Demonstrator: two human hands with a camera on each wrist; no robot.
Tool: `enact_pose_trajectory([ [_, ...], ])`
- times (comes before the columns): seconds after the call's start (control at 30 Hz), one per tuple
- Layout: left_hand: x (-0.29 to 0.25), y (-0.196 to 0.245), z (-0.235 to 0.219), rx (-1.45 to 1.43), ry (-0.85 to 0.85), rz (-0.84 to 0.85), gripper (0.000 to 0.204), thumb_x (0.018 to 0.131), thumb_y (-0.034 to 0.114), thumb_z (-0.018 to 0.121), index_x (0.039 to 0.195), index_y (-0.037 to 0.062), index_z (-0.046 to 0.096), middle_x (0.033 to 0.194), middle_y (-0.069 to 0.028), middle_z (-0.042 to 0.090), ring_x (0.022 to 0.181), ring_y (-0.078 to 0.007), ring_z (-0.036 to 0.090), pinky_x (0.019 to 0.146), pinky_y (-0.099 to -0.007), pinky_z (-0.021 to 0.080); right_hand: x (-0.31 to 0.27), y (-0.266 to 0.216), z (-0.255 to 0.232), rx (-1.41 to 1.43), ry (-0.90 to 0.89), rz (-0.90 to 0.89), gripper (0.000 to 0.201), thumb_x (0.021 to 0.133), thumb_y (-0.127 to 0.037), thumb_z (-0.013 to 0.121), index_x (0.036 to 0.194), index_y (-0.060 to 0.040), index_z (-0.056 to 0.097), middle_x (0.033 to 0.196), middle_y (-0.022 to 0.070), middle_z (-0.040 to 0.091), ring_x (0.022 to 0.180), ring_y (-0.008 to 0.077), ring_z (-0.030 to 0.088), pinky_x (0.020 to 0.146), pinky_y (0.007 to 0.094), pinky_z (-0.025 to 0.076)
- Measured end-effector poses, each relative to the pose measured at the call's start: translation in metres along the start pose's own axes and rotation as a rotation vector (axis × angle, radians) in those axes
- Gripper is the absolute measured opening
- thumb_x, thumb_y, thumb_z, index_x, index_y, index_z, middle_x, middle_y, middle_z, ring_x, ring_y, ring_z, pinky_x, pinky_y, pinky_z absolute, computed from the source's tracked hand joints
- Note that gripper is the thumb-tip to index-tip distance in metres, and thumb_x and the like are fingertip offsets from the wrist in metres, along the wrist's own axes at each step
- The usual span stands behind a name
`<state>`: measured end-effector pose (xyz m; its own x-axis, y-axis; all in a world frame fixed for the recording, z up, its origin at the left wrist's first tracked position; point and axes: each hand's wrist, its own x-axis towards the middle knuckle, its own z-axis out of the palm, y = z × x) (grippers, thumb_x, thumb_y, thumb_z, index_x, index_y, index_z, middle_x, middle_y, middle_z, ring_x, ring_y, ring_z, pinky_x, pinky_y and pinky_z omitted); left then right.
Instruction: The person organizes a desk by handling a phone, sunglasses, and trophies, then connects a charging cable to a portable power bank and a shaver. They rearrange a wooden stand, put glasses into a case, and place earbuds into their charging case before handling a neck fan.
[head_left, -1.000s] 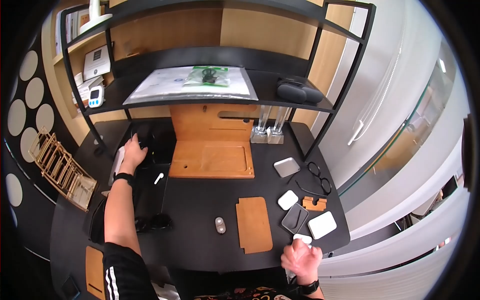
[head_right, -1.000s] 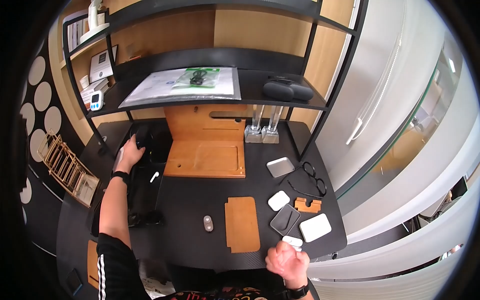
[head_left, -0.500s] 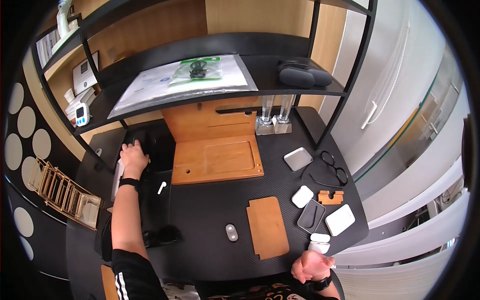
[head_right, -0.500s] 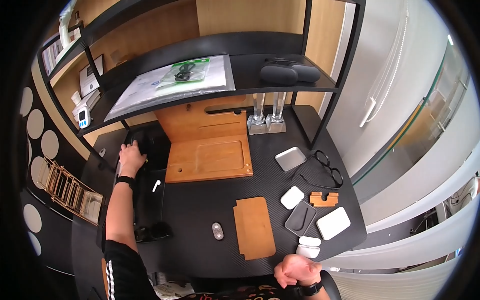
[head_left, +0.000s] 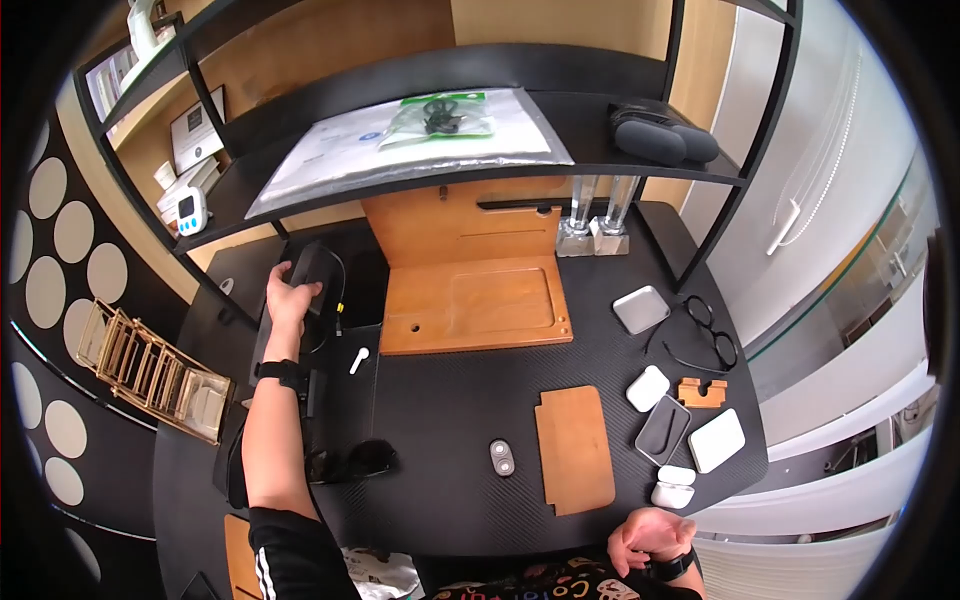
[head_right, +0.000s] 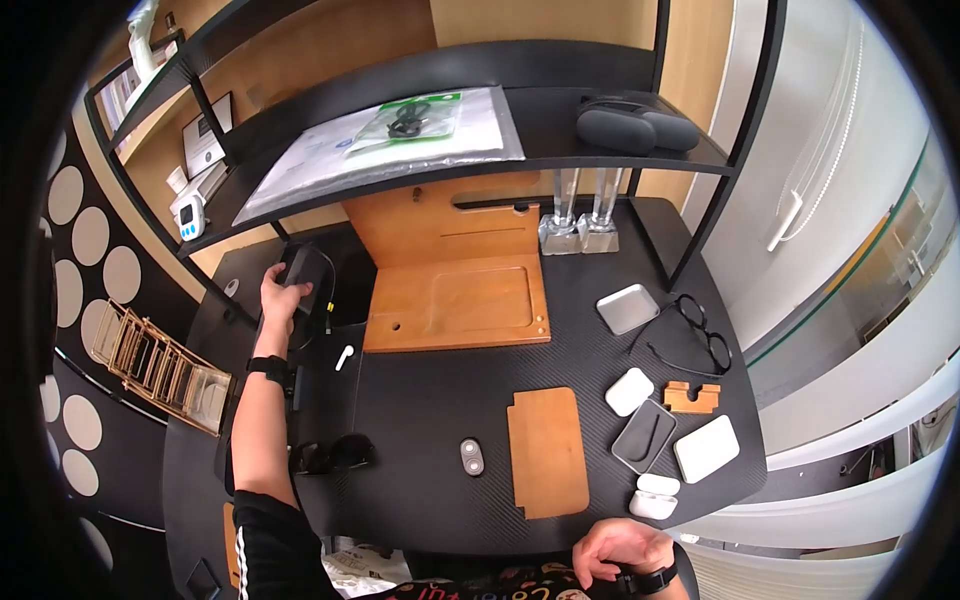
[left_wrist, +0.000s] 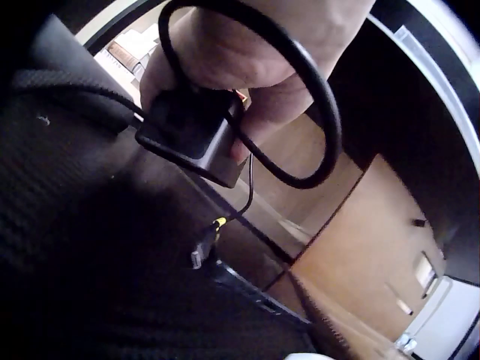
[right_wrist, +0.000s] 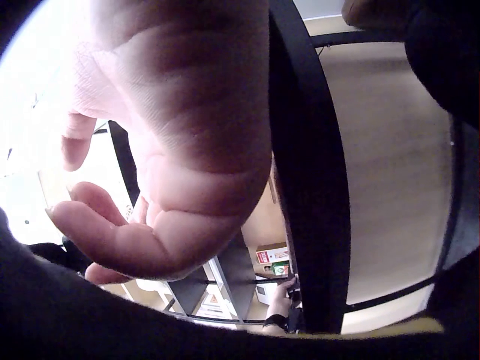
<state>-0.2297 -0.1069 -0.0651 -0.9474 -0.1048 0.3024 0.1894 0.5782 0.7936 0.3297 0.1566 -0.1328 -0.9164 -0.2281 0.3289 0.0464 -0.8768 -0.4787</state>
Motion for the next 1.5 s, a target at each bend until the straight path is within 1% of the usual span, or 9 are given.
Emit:
enact_pose_trajectory([
  [0.13, -0.03, 0.055, -0.04, -0.296, -0.159, -0.026, 0.064, 0.063, -0.006, 0.074, 0.122, 0.0006, 0.049, 0.09, -0.0135, 0.064, 0.076, -0.0199, 0.063, 0.068, -0.0303, 0.05, 0.001, -0.002, 0.0, 0.008, -0.016, 0.002, 0.077, 0.072, -0.049, 0.06, 0.126, 0.0038, 0.047, 0.098, 0.0335, 0.058, 0.055, 0.0138, 0.042, 0.051, 0.024, 0.037],
  [0.37, -0.119, 0.108, -0.104, -0.395, -0.512, 0.076, 0.069, 0.064, -0.009, 0.071, 0.128, 0.0052, 0.049, 0.093, -0.0068, 0.061, 0.087, -0.0163, 0.061, 0.083, -0.027, 0.046, 0.004, -0.005, 0.003, -0.009, 0.013, 0.029, 0.076, 0.069, -0.047, 0.062, 0.125, 0.0024, 0.049, 0.094, 0.0348, 0.058, 0.053, 0.0146, 0.042, 0.049, 0.0242, 0.038],
  [0.6, -0.188, 0.109, -0.081, -0.295, -0.637, 0.272, 0.067, 0.059, -0.004, 0.077, 0.12, 0.0093, 0.054, 0.096, -0.0025, 0.053, 0.093, -0.013, 0.053, 0.085, -0.0274, 0.044, 0.003, -0.006, 0.003, -0.023, 0.017, 0.034, 0.072, 0.071, -0.043, 0.065, 0.125, 0.0017, 0.048, 0.093, 0.0332, 0.058, 0.054, 0.0143, 0.043, 0.05, 0.0253, 0.041],
  [0.77, -0.228, 0.116, -0.077, -0.119, -0.715, 0.478, 0.064, 0.06, 0.001, 0.078, 0.119, 0.0109, 0.054, 0.104, -0.0078, 0.054, 0.098, -0.0228, 0.054, 0.09, -0.034, 0.045, 0.006, -0.006, 0.003, -0.058, -0.019, 0.02, 0.068, 0.075, -0.043, 0.064, 0.123, 0.0028, 0.048, 0.093, 0.0325, 0.058, 0.054, 0.0139, 0.043, 0.051, 0.0251, 0.041],
  [1.0, -0.248, 0.122, -0.079, -0.026, -0.765, 0.415, 0.054, 0.059, 0.001, 0.079, 0.106, 0.008, 0.054, 0.103, -0.0074, 0.053, 0.103, -0.0227, 0.055, 0.093, -0.0322, 0.043, 0.005, -0.002, 0.002, -0.033, 0.022, -0.026, 0.067, 0.075, -0.041, 0.064, 0.122, 0.0036, 0.049, 0.092, 0.0308, 0.059, 0.053, 0.0144, 0.042, 0.049, 0.0259, 0.041],
  [1.2, -0.257, 0.111, -0.072, 0.074, -0.756, 0.539, 0.044, 0.058, 0.005, 0.079, 0.09, 0.008, 0.05, 0.09, -0.011, 0.049, 0.089, -0.0306, 0.053, 0.077, -0.0359, 0.045, 0.003, -0.009, 0.01, -0.081, 0.13, 0.063, 0.067, 0.072, -0.046, 0.066, 0.118, 0.0005, 0.052, 0.093, 0.0289, 0.059, 0.055, 0.0161, 0.045, 0.049, 0.0274, 0.039],
  [1.33, -0.26, 0.108, -0.07, 0.092, -0.791, 0.68, 0.041, 0.061, 0.007, 0.079, 0.09, 0.0078, 0.05, 0.093, -0.0122, 0.049, 0.093, -0.0328, 0.051, 0.08, -0.0375, 0.045, 0.002, -0.007, 0.007, -0.083, 0.121, 0.075, 0.069, 0.071, -0.045, 0.065, 0.12, 0.0013, 0.052, 0.096, 0.0318, 0.058, 0.057, 0.0174, 0.044, 0.051, 0.0273, 0.038],
  [1.43, -0.264, 0.107, -0.073, 0.183, -0.875, 0.63, 0.039, 0.069, 0.011, 0.077, 0.096, 0.0077, 0.049, 0.102, -0.0146, 0.049, 0.102, -0.0363, 0.051, 0.086, -0.0408, 0.045, -0.008, -0.001, 0.004, -0.048, 0.182, 0.037, 0.069, 0.07, -0.044, 0.064, 0.12, 0.0026, 0.053, 0.096, 0.033, 0.057, 0.058, 0.0182, 0.044, 0.053, 0.0279, 0.037],
  [1.5, -0.26, 0.109, -0.076, 0.2, -0.94, 0.581, 0.038, 0.07, 0.016, 0.078, 0.095, 0.0079, 0.05, 0.107, -0.0155, 0.05, 0.105, -0.0365, 0.051, 0.088, -0.0415, 0.045, 0.019, -0.02, 0.035, -0.08, 0.146, 0.059, 0.053, 0.079, -0.036, 0.067, 0.115, 0.0005, 0.051, 0.091, 0.0239, 0.063, 0.062, 0.0201, 0.057, 0.055, 0.0308, 0.048],
])
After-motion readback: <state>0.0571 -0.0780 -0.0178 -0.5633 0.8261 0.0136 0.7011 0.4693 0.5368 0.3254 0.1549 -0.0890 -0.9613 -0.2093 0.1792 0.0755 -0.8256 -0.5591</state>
